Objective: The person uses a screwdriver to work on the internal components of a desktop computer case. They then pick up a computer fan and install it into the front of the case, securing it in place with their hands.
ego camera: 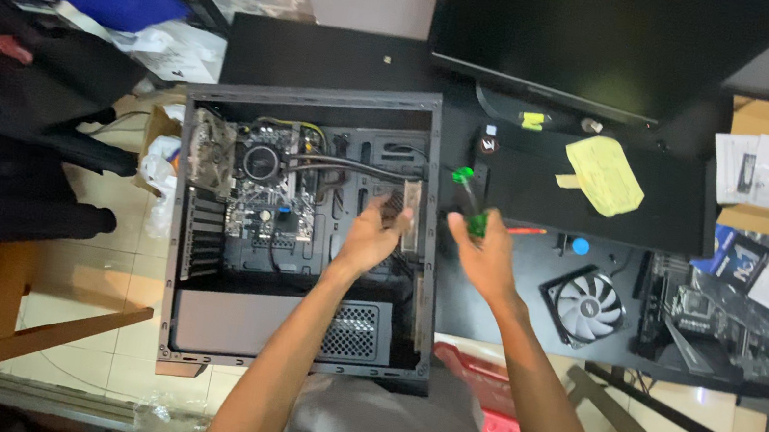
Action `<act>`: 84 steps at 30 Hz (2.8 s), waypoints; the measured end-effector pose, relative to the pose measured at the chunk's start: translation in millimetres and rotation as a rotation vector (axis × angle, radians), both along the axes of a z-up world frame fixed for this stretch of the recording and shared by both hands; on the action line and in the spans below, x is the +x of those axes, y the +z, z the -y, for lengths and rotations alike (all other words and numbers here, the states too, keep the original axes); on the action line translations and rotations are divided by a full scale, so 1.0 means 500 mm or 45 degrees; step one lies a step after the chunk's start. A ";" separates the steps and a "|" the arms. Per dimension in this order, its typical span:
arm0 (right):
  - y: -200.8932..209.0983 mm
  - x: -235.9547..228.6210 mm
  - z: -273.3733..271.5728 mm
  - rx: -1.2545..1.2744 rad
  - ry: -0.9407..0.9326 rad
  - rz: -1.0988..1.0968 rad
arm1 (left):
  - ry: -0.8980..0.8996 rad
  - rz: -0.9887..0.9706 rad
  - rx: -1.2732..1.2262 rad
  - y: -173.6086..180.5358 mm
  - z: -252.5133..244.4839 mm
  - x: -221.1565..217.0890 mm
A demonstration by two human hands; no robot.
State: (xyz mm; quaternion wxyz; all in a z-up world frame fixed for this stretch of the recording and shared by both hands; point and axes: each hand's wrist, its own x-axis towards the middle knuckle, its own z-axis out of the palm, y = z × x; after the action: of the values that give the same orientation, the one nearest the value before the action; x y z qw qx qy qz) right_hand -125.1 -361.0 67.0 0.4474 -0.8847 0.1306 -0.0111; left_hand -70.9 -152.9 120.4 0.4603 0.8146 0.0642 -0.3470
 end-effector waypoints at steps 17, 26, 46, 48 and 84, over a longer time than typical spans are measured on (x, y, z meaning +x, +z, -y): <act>-0.239 -0.210 0.123 -1.011 0.173 -0.081 | -0.692 1.275 0.272 -0.006 0.204 -0.213; -0.272 -0.185 0.112 -0.825 -0.072 -0.018 | -0.521 1.038 -0.163 -0.003 0.169 -0.196; 0.070 0.070 -0.206 -0.333 -0.075 -0.527 | 0.386 0.949 0.574 -0.072 -0.599 0.074; 0.039 0.080 -0.202 -0.358 -0.134 -0.529 | 0.363 0.886 0.371 -0.091 -0.612 0.065; 0.174 0.201 -0.222 -0.465 -0.138 -1.030 | 0.650 -0.287 0.367 0.138 -0.586 0.121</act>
State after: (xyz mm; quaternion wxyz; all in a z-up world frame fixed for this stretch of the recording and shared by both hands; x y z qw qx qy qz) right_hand -24.4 -249.9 154.0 0.1954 -0.8743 0.3371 0.2895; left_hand -10.4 140.1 189.4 0.4024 0.7855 0.3658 -0.2955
